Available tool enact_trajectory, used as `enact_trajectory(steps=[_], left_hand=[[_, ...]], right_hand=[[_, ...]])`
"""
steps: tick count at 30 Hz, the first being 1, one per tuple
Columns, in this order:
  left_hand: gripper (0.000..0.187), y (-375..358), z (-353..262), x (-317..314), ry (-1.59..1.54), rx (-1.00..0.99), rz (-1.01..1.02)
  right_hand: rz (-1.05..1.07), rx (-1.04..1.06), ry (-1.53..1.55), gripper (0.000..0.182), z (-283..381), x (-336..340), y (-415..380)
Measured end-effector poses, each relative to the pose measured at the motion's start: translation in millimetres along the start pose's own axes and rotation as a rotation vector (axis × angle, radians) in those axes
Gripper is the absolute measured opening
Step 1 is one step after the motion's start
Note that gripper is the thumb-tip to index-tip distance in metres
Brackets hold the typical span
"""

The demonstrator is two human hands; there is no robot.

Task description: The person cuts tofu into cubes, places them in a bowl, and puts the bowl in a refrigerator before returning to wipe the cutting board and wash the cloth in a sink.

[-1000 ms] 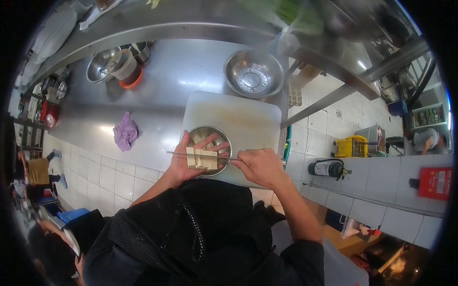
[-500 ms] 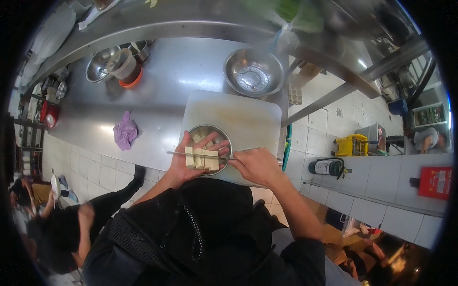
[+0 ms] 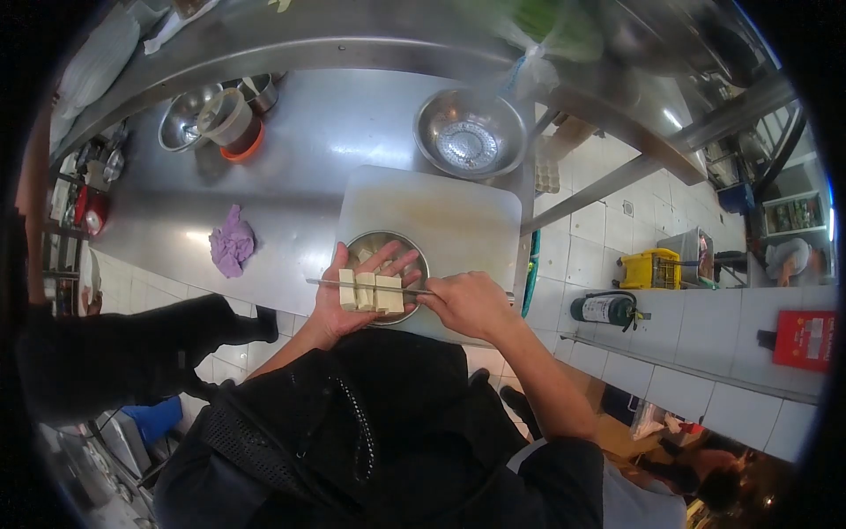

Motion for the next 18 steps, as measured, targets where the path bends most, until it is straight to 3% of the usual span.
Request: enact_trajectory(steps=[18], left_hand=[[0.087, 18.1, -19.9, 11.2, 0.003, 0.001, -0.013]], right_hand=[[0.022, 0.006, 0.096, 0.032, -14.7, -12.4, 23.2]])
Point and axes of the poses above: each hand's wrist, its own y-axis towards the middle knuckle, its own x-axis out of the back of the hand, z = x × y, the point moved 7 cm from there along y, towards the middle knuckle, and after that the axes turned 7 degrees about -x, right-handed, at the moved point
